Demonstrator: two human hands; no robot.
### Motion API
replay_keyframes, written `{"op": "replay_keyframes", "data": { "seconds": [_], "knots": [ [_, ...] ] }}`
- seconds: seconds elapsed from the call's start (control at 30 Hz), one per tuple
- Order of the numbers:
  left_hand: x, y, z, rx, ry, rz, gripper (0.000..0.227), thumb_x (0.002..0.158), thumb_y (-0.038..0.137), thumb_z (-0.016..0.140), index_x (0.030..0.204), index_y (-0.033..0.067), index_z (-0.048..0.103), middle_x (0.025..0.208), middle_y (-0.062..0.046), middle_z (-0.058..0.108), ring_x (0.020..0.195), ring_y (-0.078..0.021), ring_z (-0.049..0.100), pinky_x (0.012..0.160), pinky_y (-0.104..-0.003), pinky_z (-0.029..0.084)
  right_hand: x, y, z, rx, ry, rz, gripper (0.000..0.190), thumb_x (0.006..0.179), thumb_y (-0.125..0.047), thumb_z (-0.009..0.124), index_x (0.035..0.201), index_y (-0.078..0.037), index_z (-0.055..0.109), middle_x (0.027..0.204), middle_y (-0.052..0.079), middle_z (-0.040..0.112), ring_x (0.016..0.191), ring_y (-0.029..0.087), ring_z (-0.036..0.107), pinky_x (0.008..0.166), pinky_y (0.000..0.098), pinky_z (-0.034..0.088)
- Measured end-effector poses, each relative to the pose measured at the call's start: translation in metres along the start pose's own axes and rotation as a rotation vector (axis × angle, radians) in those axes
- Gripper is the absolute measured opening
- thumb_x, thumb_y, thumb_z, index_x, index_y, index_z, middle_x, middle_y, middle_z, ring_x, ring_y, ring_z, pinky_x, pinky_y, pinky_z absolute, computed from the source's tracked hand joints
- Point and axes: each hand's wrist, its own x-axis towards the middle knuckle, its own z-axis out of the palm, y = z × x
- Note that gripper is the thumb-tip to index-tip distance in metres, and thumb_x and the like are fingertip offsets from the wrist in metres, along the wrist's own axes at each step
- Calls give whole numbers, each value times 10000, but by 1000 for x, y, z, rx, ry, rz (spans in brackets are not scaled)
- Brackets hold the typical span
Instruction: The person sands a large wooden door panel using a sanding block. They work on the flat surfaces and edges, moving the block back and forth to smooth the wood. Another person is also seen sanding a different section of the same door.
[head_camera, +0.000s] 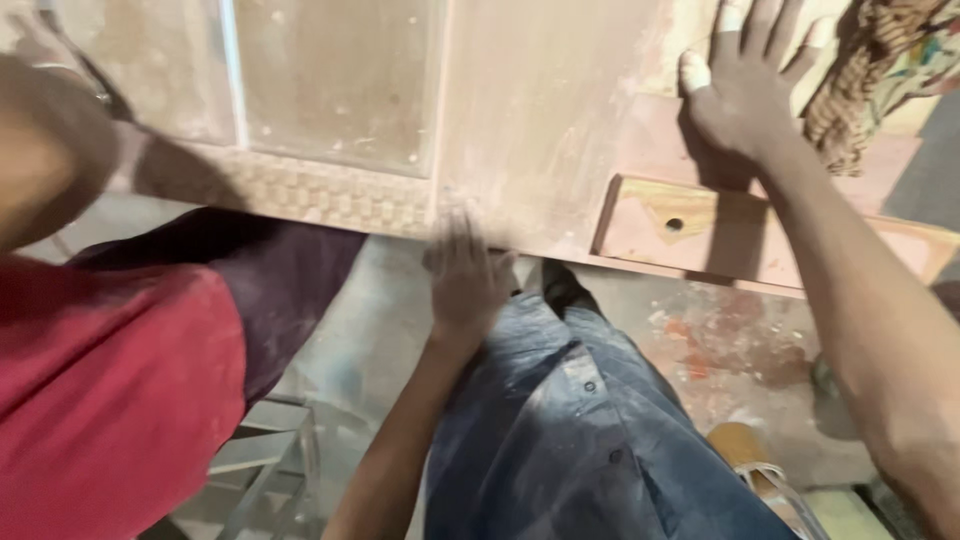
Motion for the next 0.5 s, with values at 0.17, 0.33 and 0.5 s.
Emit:
{"op": "replay_keyframes", "data": {
  "seconds": [0.17, 0.33, 0.5],
  "knots": [
    [100, -7, 33, 57, 69, 42, 861, 970, 372, 643, 1526, -173, 275, 1593, -386, 280, 1503, -516, 275, 1255, -563, 197, -3, -5, 3, -37, -174, 173, 794, 1090, -552, 294, 1695, -69, 121, 1737, 301, 1, 1584, 527, -77, 1203, 757, -100],
    [156, 1, 25, 101, 1, 36, 714, 1093, 374, 567, 1592, -42, 272, 1655, -248, 291, 1557, -430, 286, 1320, -525, 202, -7, -4, 3, -28, -136, 143, 805, 1122, -538, 310, 1721, -49, 88, 1746, 303, -67, 1592, 512, -134, 1217, 751, -102],
    [-8, 40, -17, -169, -7, 122, 770, 946, 303, 659, 1554, -46, 339, 1603, -298, 370, 1496, -448, 395, 1225, -540, 327, -6, -4, -4, -58, -97, 108, 832, 1130, -530, 324, 1722, -6, 64, 1729, 308, -124, 1579, 507, -175, 1197, 759, -118]
  ]
}}
